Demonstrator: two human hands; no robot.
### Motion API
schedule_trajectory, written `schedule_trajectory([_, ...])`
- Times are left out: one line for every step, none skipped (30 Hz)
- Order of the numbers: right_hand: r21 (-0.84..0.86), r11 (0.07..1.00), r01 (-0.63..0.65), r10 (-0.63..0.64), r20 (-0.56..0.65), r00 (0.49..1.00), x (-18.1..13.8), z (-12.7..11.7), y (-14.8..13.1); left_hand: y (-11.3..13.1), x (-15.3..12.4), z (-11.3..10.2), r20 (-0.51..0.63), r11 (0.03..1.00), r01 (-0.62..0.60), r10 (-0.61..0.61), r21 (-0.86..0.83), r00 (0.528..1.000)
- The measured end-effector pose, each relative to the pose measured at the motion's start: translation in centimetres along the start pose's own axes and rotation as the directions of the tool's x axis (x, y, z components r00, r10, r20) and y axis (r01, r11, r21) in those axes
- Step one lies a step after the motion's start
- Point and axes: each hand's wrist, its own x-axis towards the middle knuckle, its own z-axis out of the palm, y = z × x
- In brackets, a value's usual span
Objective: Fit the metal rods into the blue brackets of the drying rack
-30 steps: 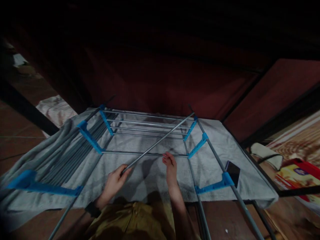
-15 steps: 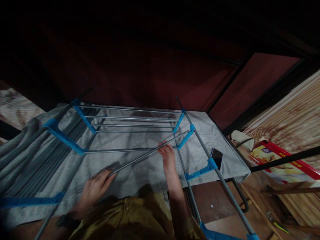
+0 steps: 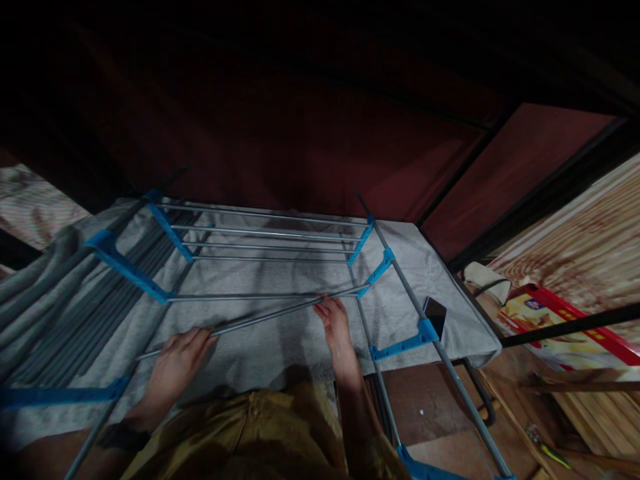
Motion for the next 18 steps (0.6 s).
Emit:
schedule_trajectory([-0.002,1.0,-0.011,0.011,-0.008,1.0,-0.2,-0.3,0.4,-0.2,0.0,0.1,0.009,1.0,0.018,-0.018,0.001,1.0])
schedule_trajectory([-0.004,1.0,-0.019,0.019,-0.017,1.0,-0.5,-0.6,0.9,-0.3,0.0,0.2,0.021,0.999,0.035,-0.035,0.001,0.999])
schedule_trajectory([-0.007,1.0,-0.025,0.025,-0.024,0.999,-0.8,-1.0,1.3,-0.5,0.1,0.4,0.037,0.999,0.051,-0.051,0.003,0.998])
schedule_trajectory([-0.012,1.0,-0.028,0.027,-0.027,0.999,-1.1,-1.4,1.7,-0.7,0.2,0.6,0.057,0.998,0.063,-0.063,0.005,0.996])
schedule_trajectory([-0.017,0.999,-0.031,0.03,-0.032,0.999,-1.4,-1.7,2.0,-0.8,0.2,0.9,0.078,0.997,0.073,-0.073,0.007,0.994])
schedule_trajectory([-0.022,0.999,-0.037,0.036,-0.039,0.999,-1.6,-2.1,2.4,-0.9,0.3,1.2,0.098,0.997,0.081,-0.082,0.005,0.992])
schedule_trajectory([-0.03,0.999,-0.046,0.044,-0.049,0.998,-1.8,-2.5,2.7,-0.9,0.3,1.5,0.116,0.996,0.091,-0.09,-0.002,0.989])
schedule_trajectory([-0.041,0.997,-0.059,0.057,-0.057,0.997,-2.0,-2.9,3.0,-1.0,0.3,1.8,0.13,0.995,0.099,-0.097,-0.015,0.987])
schedule_trajectory([-0.056,0.996,-0.075,0.071,-0.062,0.996,-2.1,-3.2,3.3,-1.0,0.3,2.1,0.142,0.994,0.106,-0.1,-0.034,0.985])
schedule_trajectory([-0.074,0.993,-0.091,0.086,-0.071,0.994,-2.2,-3.6,3.6,-1.0,0.3,2.3,0.149,0.992,0.11,-0.1,-0.055,0.984])
schedule_trajectory([-0.092,0.99,-0.105,0.098,-0.075,0.992,-2.2,-3.9,3.8,-1.0,0.3,2.4,0.152,0.991,0.112,-0.1,-0.074,0.983])
schedule_trajectory([-0.107,0.988,-0.114,0.107,-0.076,0.991,-2.2,-4.2,4.0,-0.9,0.3,2.5,0.153,0.99,0.113,-0.099,-0.087,0.983])
schedule_trajectory([-0.116,0.986,-0.124,0.115,-0.076,0.99,-2.3,-4.5,4.2,-0.9,0.3,2.5,0.155,0.989,0.113,-0.098,-0.093,0.983])
schedule_trajectory([-0.119,0.983,-0.137,0.129,-0.075,0.989,-2.3,-4.7,4.3,-1.0,0.3,2.4,0.16,0.989,0.113,-0.097,-0.09,0.982])
schedule_trajectory([-0.116,0.981,-0.156,0.148,-0.077,0.986,-2.3,-4.9,4.4,-1.0,0.4,2.3,0.167,0.99,0.114,-0.1,-0.082,0.981])
schedule_trajectory([-0.109,0.978,-0.179,0.171,-0.079,0.982,-2.3,-5.0,4.5,-1.1,0.4,2.2,0.175,0.99,0.116,-0.102,-0.073,0.979])
schedule_trajectory([-0.099,0.974,-0.202,0.195,-0.081,0.977,-2.4,-5.1,4.5,-1.2,0.4,2.1,0.185,0.991,0.118,-0.104,-0.067,0.977])
schedule_trajectory([-0.088,0.971,-0.224,0.216,-0.087,0.972,-2.4,-5.2,4.6,-1.3,0.4,2.1,0.194,0.991,0.118,-0.104,-0.065,0.976])
